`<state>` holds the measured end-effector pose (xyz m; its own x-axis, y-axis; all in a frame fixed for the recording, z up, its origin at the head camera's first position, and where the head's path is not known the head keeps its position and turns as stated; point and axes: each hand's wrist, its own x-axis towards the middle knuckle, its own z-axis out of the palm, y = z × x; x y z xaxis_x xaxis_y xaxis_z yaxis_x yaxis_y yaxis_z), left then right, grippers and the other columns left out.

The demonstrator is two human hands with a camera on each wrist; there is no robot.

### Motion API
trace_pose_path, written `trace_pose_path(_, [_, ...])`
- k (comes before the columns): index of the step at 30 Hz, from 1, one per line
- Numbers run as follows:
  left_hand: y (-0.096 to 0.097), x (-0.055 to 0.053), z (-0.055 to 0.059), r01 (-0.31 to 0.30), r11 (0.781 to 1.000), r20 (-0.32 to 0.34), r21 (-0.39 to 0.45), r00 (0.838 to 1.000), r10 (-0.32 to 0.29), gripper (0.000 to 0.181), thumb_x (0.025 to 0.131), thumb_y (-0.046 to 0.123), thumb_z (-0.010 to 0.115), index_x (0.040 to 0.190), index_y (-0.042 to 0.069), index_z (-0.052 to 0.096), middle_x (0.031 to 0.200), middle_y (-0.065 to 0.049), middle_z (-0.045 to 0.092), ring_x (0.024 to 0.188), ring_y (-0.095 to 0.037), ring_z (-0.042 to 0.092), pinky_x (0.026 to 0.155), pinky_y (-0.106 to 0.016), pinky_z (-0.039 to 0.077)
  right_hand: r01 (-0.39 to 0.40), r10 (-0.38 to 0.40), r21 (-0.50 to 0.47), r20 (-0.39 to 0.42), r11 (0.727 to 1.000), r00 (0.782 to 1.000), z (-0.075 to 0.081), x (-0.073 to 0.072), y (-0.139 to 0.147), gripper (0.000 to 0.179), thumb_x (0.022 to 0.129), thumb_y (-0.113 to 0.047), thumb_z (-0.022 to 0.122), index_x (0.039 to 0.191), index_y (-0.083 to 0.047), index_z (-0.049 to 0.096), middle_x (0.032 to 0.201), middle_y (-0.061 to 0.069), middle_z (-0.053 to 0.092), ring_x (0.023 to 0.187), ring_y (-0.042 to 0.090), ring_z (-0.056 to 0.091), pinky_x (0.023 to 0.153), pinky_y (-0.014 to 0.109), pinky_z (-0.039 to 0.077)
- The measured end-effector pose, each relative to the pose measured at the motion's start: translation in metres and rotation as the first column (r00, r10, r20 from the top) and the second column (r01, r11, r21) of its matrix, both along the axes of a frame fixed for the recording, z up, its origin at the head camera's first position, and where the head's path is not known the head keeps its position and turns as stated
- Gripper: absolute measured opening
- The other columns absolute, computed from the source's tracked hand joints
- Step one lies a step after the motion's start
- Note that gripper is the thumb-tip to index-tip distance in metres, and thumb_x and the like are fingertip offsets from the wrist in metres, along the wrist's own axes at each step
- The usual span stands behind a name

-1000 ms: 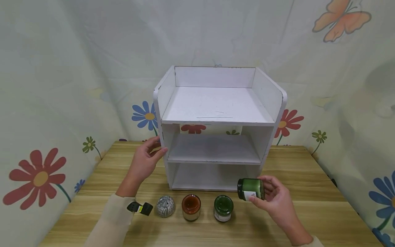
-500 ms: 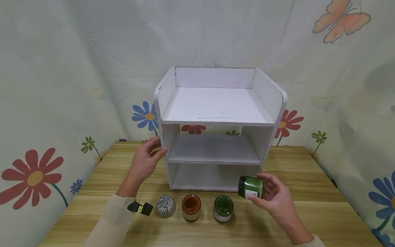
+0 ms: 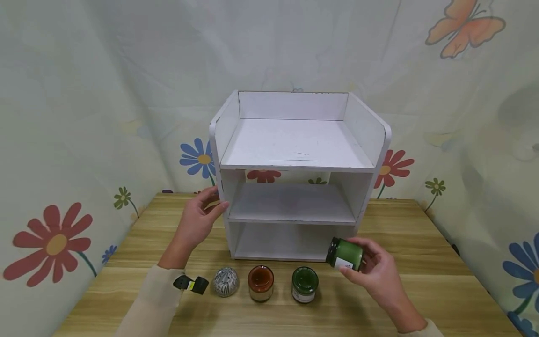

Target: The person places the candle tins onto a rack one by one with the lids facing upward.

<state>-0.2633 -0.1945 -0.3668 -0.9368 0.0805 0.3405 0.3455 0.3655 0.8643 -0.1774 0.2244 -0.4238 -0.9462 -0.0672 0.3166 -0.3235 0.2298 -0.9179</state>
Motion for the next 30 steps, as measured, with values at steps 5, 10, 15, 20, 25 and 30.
trace_pose_path(5, [0.0,0.0002,0.0001,0.006,1.0,0.004,0.007,1.0,-0.006,0.056,0.101,0.026,0.067,0.152,0.015,0.049,0.15,-0.011,0.054,0.138,-0.034,0.054,0.113,-0.045,0.047,-0.004,0.004,-0.01,0.003,1.0,1.0,0.0,0.0002,0.0,0.058,0.079,0.002,0.084,0.132,0.003,0.059,0.12,-0.009,0.068,0.1,0.01,0.069,0.081,0.024,0.063])
trace_pose_path(10, [0.0006,0.0,0.0004,-0.003,1.0,0.007,0.006,1.0,0.003,0.055,0.101,0.026,0.067,0.152,0.015,0.049,0.149,-0.011,0.054,0.137,-0.033,0.054,0.113,-0.045,0.047,0.004,-0.004,-0.002,0.004,1.0,1.0,-0.0001,0.0005,-0.0008,0.056,0.077,0.002,0.086,0.128,0.003,0.062,0.116,-0.011,0.07,0.096,0.01,0.07,0.08,0.025,0.063])
trace_pose_path(15, [0.0009,0.0002,0.0003,-0.011,1.0,0.011,0.0,1.0,0.011,0.055,0.101,0.026,0.067,0.152,0.015,0.049,0.149,-0.011,0.054,0.137,-0.033,0.055,0.113,-0.045,0.047,-0.002,0.002,-0.006,0.018,1.0,1.0,0.001,0.0003,-0.001,0.057,0.075,0.004,0.086,0.126,0.004,0.06,0.114,-0.009,0.069,0.096,0.011,0.069,0.08,0.025,0.063])
trace_pose_path(20, [0.0008,0.0004,-0.0001,-0.007,1.0,0.011,0.0,1.0,0.007,0.056,0.101,0.026,0.067,0.152,0.015,0.049,0.15,-0.011,0.053,0.138,-0.033,0.054,0.113,-0.045,0.047,-0.014,0.015,-0.022,0.015,1.0,1.0,0.0015,-0.0003,-0.0003,0.057,0.074,0.007,0.085,0.124,0.005,0.058,0.116,-0.007,0.068,0.097,0.01,0.067,0.081,0.024,0.062])
trace_pose_path(25, [0.0011,0.0008,0.0003,-0.009,1.0,0.014,0.002,1.0,0.009,0.056,0.101,0.026,0.067,0.153,0.015,0.049,0.15,-0.011,0.053,0.138,-0.033,0.054,0.113,-0.045,0.047,-0.013,0.013,-0.028,0.007,1.0,1.0,0.0025,-0.0004,-0.0002,0.056,0.074,0.008,0.085,0.123,0.005,0.056,0.114,-0.006,0.068,0.096,0.01,0.067,0.08,0.022,0.062])
trace_pose_path(30, [0.0018,0.0014,0.001,-0.014,1.0,0.019,-0.002,1.0,0.014,0.056,0.101,0.027,0.067,0.153,0.016,0.048,0.15,-0.011,0.053,0.138,-0.033,0.054,0.113,-0.044,0.047,0.0,0.0,-0.002,0.029,1.0,1.0,0.0036,-0.0011,0.0006,0.056,0.075,0.004,0.086,0.123,0.003,0.057,0.113,-0.009,0.069,0.095,0.011,0.067,0.08,0.023,0.062])
